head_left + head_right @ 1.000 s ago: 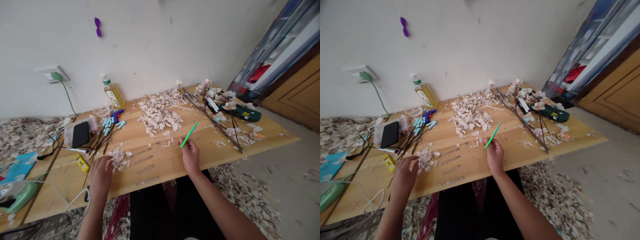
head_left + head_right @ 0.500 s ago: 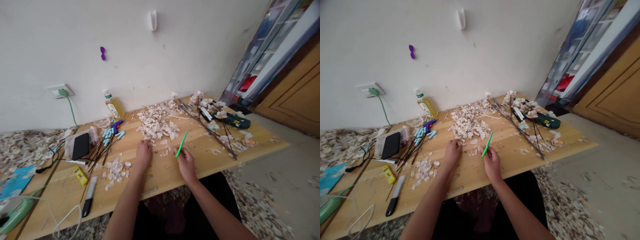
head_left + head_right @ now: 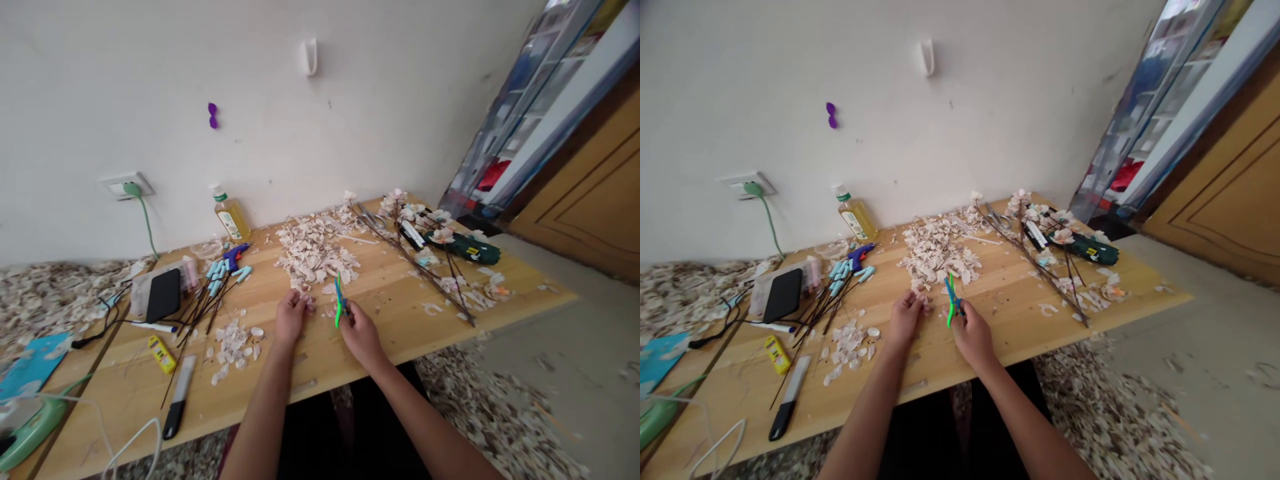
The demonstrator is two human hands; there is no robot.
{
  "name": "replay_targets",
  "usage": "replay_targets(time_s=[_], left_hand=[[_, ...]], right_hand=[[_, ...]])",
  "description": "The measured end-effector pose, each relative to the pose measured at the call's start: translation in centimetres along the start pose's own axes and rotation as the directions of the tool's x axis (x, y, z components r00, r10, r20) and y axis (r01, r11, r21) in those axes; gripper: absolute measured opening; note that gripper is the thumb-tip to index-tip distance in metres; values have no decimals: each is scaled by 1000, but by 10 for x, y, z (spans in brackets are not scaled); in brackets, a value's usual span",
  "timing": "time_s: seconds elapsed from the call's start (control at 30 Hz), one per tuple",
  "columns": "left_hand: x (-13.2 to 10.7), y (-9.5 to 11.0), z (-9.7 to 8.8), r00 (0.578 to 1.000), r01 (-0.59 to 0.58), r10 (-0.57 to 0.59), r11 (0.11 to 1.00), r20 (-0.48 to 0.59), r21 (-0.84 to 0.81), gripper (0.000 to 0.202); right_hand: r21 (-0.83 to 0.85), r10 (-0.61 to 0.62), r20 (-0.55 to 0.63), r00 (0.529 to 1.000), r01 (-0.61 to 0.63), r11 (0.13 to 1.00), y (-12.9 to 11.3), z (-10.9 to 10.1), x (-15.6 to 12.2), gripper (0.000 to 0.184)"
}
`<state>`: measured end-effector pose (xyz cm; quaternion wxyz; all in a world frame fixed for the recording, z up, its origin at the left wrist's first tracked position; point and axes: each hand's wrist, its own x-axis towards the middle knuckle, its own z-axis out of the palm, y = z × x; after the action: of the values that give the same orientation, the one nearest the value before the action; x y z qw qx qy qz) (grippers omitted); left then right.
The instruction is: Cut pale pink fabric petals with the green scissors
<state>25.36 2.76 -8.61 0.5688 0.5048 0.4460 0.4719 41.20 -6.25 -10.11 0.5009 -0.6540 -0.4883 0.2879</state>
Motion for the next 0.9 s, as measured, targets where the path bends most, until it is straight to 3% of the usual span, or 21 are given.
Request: replay_targets(time_s=[0.13, 0.27, 0.37, 0.57, 0.73, 0.9], left_hand=[[-3, 2, -4, 998, 55, -62, 966, -20, -253, 46], [-6, 5, -6, 992, 93, -117, 928, -46, -360, 38], [-7, 6, -4, 989, 100, -135, 908, -58, -407, 35], [-8, 9, -2, 994, 64, -98, 880, -48, -471, 30], [-9, 9, -1, 996, 35, -69, 885, -57, -465, 32], [-8, 10, -5, 986, 13, -99, 848, -134, -531, 38]], right_hand=[[-215, -117, -8, 993, 113, 970, 5, 4, 0, 33], [-384, -282, 2, 960, 261, 886, 11, 8, 1, 38], [-476, -316, 58, 947, 305, 825, 11, 9, 1, 40], [-519, -329, 158, 931, 361, 774, 6, 7, -1, 39], [-534, -347, 146, 926, 369, 761, 5, 8, -2, 39], [-500, -367, 139, 920, 385, 776, 5, 8, -1, 38]])
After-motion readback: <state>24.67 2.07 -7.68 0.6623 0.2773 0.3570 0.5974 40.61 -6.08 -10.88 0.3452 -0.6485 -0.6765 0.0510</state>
